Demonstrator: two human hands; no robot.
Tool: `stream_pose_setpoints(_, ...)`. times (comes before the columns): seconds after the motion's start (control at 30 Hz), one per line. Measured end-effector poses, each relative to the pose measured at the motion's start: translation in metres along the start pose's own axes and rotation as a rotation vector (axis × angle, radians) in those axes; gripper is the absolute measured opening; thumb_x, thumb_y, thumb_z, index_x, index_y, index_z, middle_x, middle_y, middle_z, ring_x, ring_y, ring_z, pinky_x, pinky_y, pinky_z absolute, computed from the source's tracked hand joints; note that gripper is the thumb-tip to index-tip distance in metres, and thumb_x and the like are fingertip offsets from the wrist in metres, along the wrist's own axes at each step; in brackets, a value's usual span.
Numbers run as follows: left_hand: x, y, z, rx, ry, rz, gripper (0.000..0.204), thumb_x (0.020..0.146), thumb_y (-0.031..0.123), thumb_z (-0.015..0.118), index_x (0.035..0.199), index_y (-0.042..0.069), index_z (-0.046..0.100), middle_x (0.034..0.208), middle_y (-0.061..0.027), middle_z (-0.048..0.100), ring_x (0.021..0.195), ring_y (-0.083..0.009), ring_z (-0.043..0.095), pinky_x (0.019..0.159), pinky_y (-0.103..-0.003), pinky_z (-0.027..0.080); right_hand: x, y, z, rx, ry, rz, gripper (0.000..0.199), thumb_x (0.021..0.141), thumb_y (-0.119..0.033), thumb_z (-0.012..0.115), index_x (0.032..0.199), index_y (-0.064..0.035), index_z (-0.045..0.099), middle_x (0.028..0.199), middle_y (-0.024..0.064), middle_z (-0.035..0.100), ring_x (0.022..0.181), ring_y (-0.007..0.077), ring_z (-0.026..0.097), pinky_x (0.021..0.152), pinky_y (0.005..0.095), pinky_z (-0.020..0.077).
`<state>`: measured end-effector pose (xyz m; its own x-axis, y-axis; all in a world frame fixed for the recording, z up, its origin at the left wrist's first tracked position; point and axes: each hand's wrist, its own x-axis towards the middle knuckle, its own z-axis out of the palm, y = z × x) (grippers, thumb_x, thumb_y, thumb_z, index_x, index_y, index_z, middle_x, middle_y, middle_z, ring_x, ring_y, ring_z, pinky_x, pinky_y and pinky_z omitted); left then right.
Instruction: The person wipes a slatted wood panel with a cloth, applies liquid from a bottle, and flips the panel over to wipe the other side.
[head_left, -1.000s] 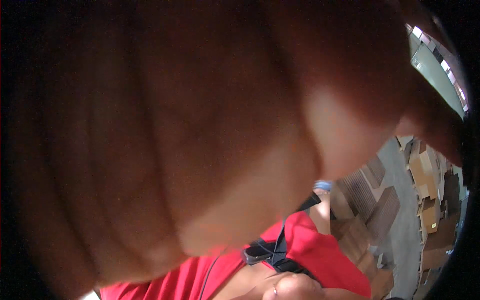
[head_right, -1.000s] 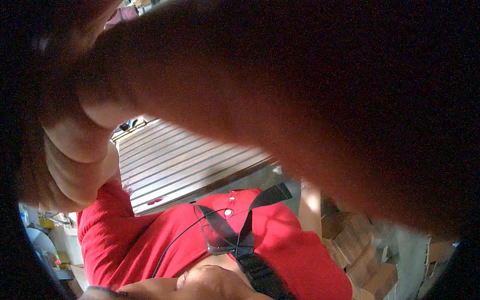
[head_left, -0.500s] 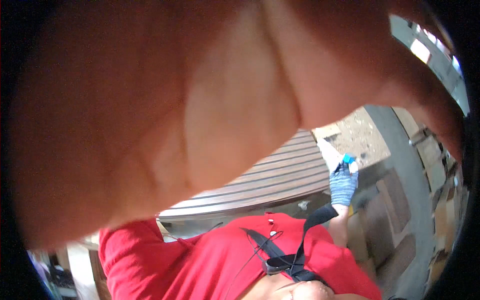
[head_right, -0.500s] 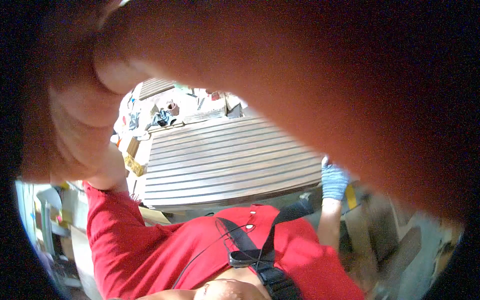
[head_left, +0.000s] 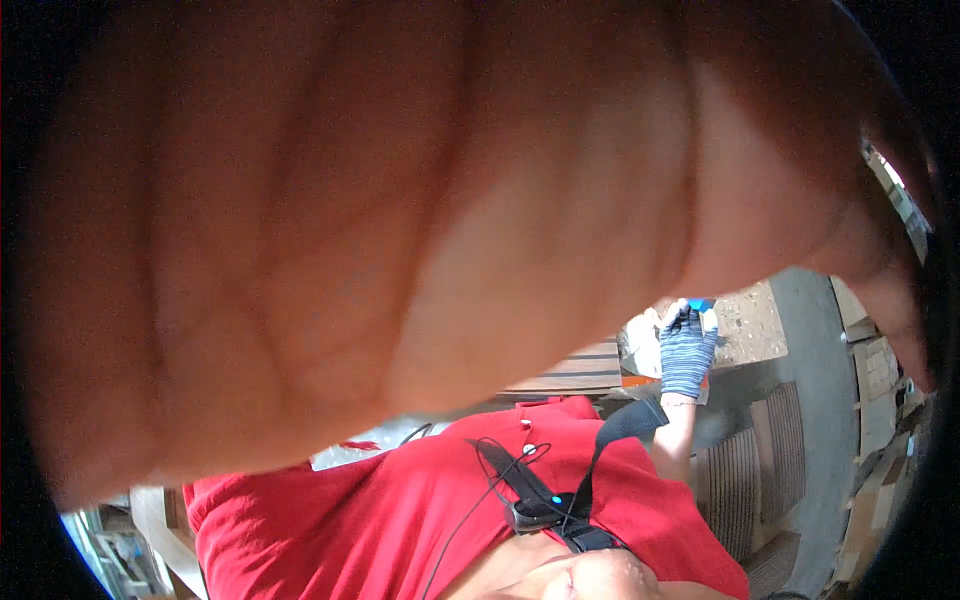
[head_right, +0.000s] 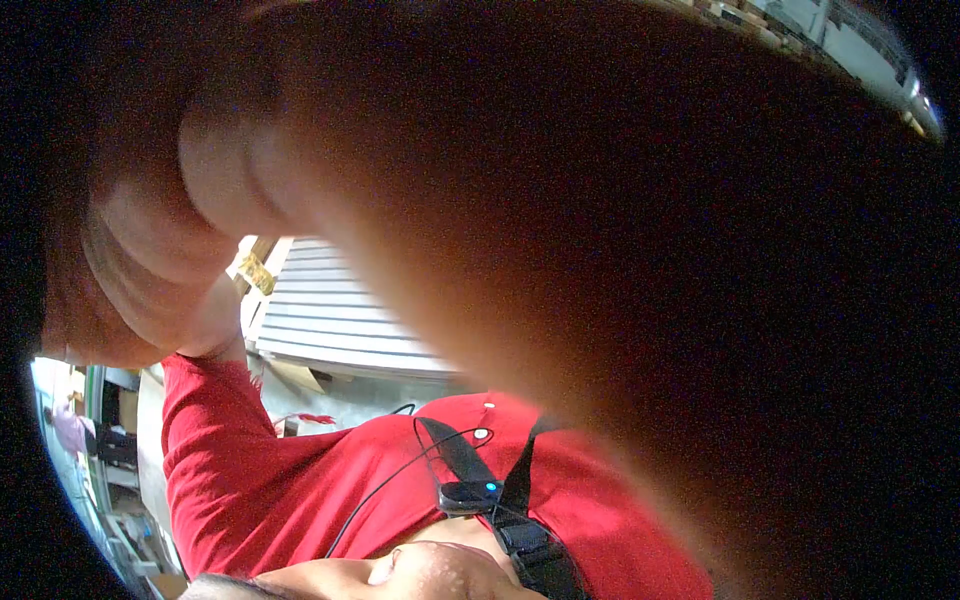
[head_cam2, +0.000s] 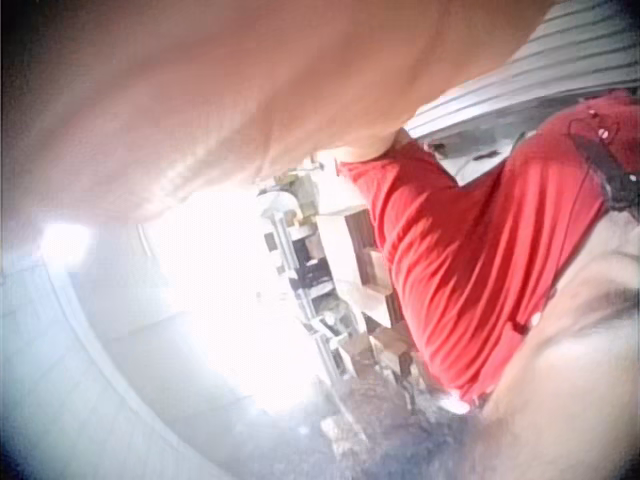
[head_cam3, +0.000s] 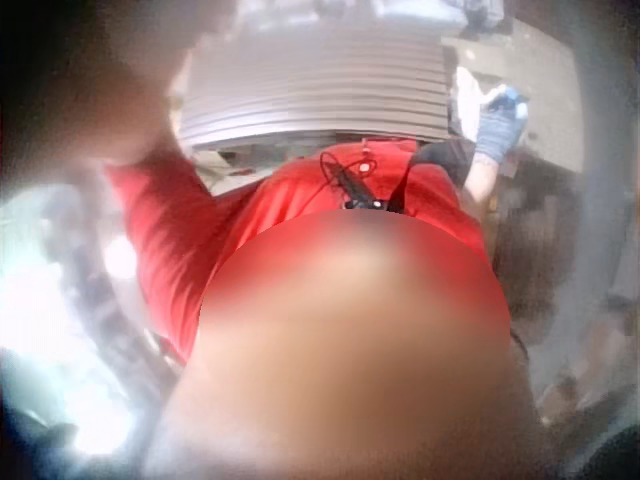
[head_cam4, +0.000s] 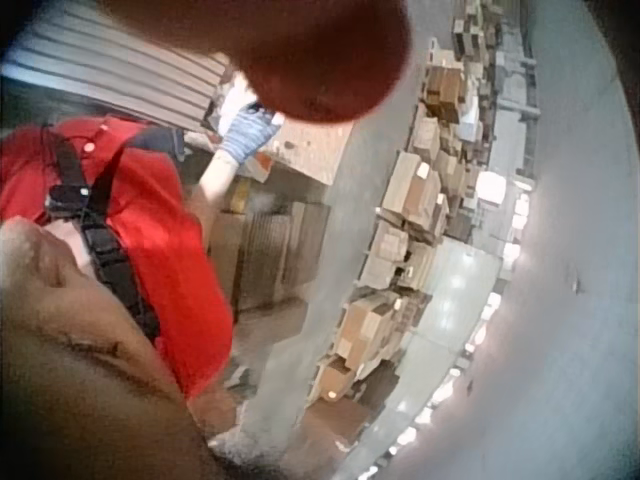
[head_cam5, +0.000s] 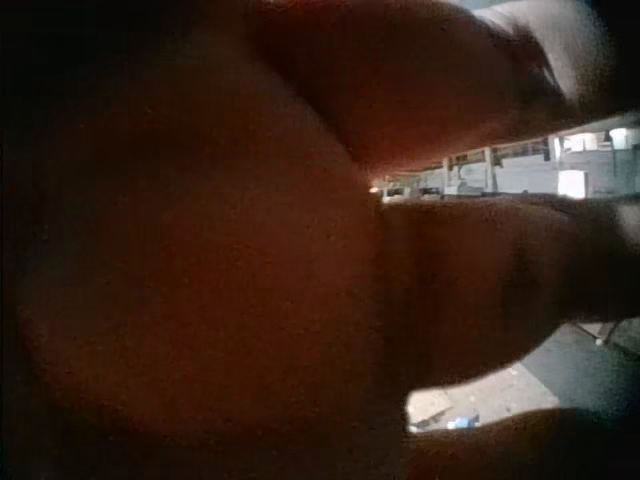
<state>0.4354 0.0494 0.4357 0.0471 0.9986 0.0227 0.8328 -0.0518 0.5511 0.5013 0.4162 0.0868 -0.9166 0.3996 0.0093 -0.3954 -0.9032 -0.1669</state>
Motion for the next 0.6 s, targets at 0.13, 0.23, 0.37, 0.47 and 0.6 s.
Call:
stream_pose_setpoints(0.13,0.004,0.012,0.015,-0.008,0.019,-0.089,0.061,0.095,0.041,0.049,0.145,0.008,0.037,0.147,-0.0152,0.043,0.134,-0.0287,0.043,0.110,-0.044,0.032,-0.003,0.012,-0.004,0.119,-0.202,0.182,0.029,0.095,-0.025,0.054,0.110,-0.0023,0.064,0.111,0.0110,0.066,0.105,0.0243,0.060,0.095,0.0415,0.0501)
stream_pose_setpoints(0.23,0.013,-0.002,0.021,-0.023,0.029,-0.012,0.060,0.095,0.041,0.049,0.145,0.008,0.037,0.147,-0.0152,0.044,0.134,-0.0285,0.043,0.110,-0.043,0.032,-0.008,-0.012,-0.011,0.085,-0.274,0.174,0.031,0.098,-0.027,0.049,0.114,-0.0042,0.062,0.113,0.0100,0.065,0.108,0.0250,0.058,0.098,0.0430,0.0475)
stream_pose_setpoints(0.37,0.010,0.023,0.043,-0.025,0.077,-0.147,0.060,0.096,0.041,0.048,0.145,0.008,0.038,0.147,-0.0151,0.044,0.134,-0.0282,0.043,0.110,-0.043,0.032,-0.014,0.019,-0.003,0.006,-0.050,0.136,0.026,0.099,-0.024,0.048,0.108,-0.0051,0.064,0.107,0.0096,0.067,0.101,0.0245,0.060,0.094,0.0402,0.0496)
stream_pose_setpoints(0.47,-0.006,0.057,-0.013,0.015,0.085,-0.159,0.060,0.096,0.041,0.048,0.145,0.008,0.038,0.147,-0.0151,0.044,0.134,-0.0281,0.043,0.111,-0.043,0.032,-0.007,0.048,0.089,0.053,-0.092,0.159,0.026,0.099,-0.024,0.048,0.107,-0.0055,0.064,0.105,0.0092,0.066,0.100,0.0234,0.059,0.093,0.0391,0.0496)
stream_pose_setpoints(0.6,-0.014,0.059,-0.012,0.010,0.124,-0.127,0.060,0.096,0.042,0.047,0.145,0.008,0.038,0.147,-0.0150,0.044,0.135,-0.0278,0.043,0.111,-0.043,0.031,0.018,0.037,0.073,-0.092,-0.260,0.228,0.028,0.100,-0.027,0.046,0.109,-0.0051,0.062,0.106,0.0087,0.064,0.101,0.0230,0.058,0.095,0.0390,0.0473)
